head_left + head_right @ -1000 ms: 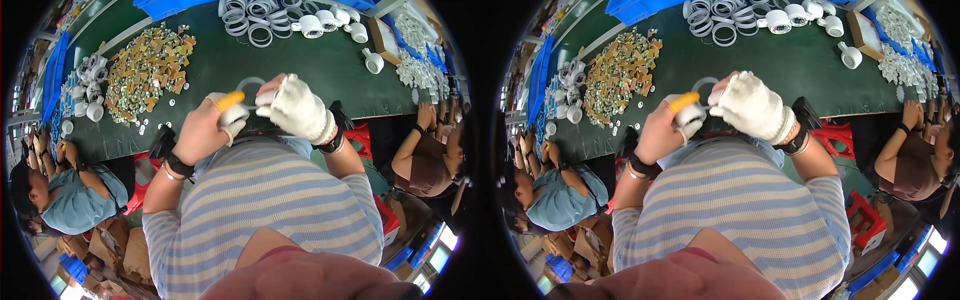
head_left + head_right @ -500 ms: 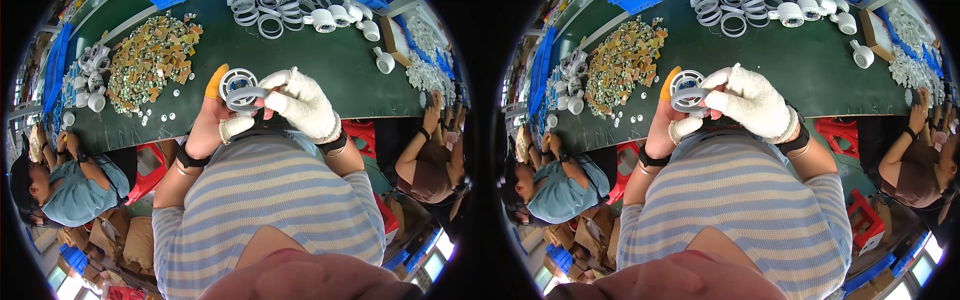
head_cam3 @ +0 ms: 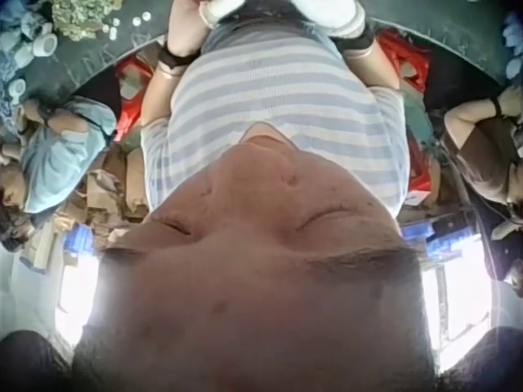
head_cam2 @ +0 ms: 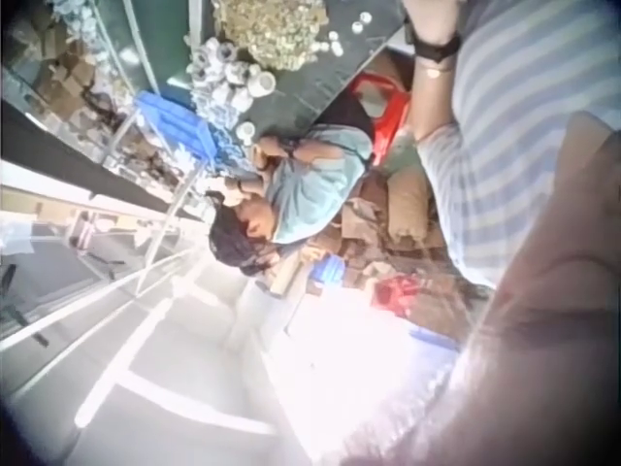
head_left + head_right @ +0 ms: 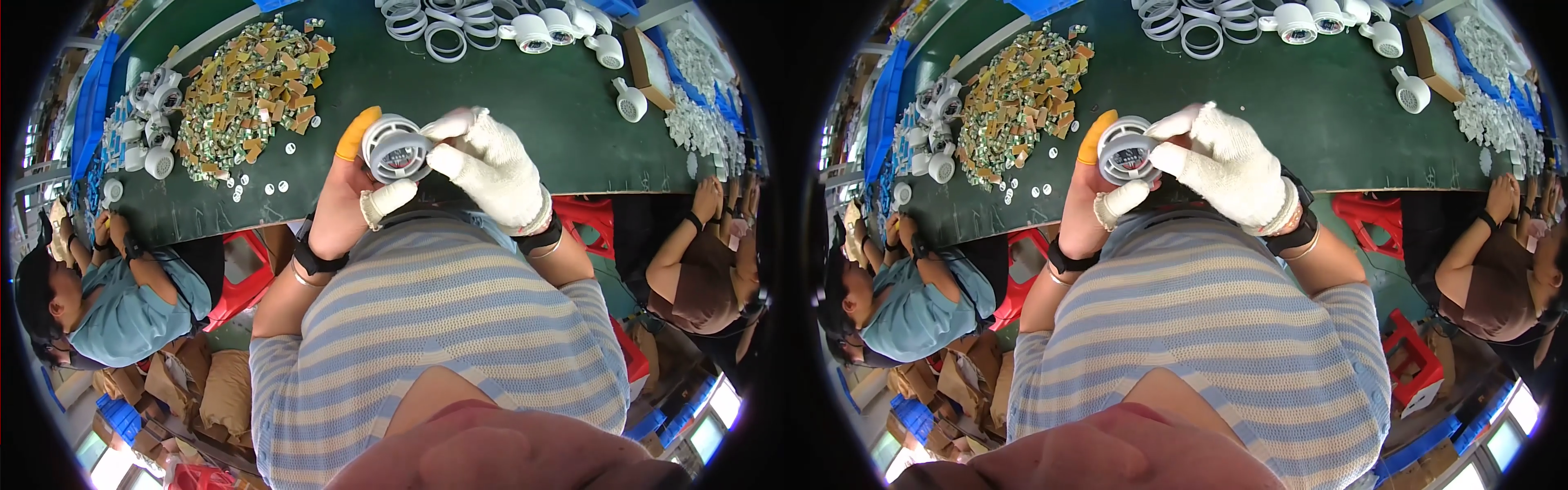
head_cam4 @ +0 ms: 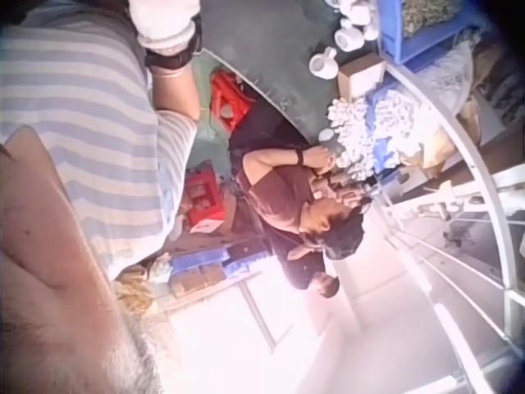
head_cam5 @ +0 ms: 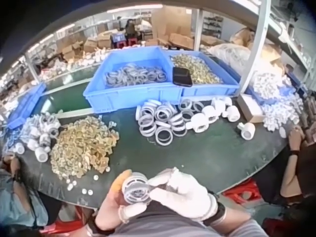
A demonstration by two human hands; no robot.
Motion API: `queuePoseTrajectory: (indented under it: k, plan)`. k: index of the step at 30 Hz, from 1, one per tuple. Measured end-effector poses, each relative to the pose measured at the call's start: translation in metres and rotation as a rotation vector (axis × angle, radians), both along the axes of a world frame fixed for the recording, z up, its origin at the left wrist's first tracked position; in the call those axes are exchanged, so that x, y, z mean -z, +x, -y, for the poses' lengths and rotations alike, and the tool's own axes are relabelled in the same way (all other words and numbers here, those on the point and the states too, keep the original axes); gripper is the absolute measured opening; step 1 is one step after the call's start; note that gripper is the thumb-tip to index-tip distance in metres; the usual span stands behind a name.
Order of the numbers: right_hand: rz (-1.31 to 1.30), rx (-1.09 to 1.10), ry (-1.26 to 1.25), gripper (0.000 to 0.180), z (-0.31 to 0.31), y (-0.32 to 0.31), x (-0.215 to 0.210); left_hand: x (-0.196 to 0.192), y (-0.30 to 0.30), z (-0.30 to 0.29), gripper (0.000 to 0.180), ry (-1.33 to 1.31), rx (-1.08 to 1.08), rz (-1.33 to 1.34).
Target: Assembling small plastic and metal components by hand on a factory production line.
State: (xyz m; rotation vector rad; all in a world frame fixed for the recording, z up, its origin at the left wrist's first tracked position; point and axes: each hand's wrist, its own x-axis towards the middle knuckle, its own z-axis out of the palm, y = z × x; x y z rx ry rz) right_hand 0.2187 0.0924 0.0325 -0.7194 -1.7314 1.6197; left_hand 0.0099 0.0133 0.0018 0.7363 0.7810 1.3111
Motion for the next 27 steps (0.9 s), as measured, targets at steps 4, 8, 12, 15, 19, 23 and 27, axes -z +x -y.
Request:
queuePoseTrajectory:
  k: [4, 8, 12, 15, 19, 23, 27]
  plan:
    - [0.224, 0.169, 0.254, 0.037, -0.008, -0.004, -0.002, 0.008, 0.001, 0.000, 0.094, 0.097, 0.068, -0.217]
    - [0.291, 0.051, 0.530, 0.049, -0.008, -0.017, -0.011, 0.004, 0.013, -0.001, 0.076, 0.194, 0.135, -0.341]
    - [0.198, 0.176, 0.743, 0.036, -0.003, -0.024, -0.004, 0.001, 0.005, -0.002, 0.072, 0.420, 0.114, -0.681]
    - [0.231, 0.096, 0.581, 0.034, -0.008, -0.020, 0.003, -0.011, 0.006, 0.003, 0.072, 0.137, 0.207, -0.618]
    - [0.323, 0.117, -0.123, 0.040, -0.048, 0.015, -0.005, -0.017, -0.043, -0.014, 0.067, 0.283, -0.140, -1.406]
    - [0.886, 0.276, 0.488, 0.034, -0.099, 0.040, 0.028, 0.022, -0.120, -0.062, 0.024, 0.279, -0.162, -1.961]
    - [0.653, 0.348, 0.765, 0.021, -0.062, 0.023, -0.014, 0.011, -0.118, -0.067, 0.010, 0.338, -0.302, -1.782]
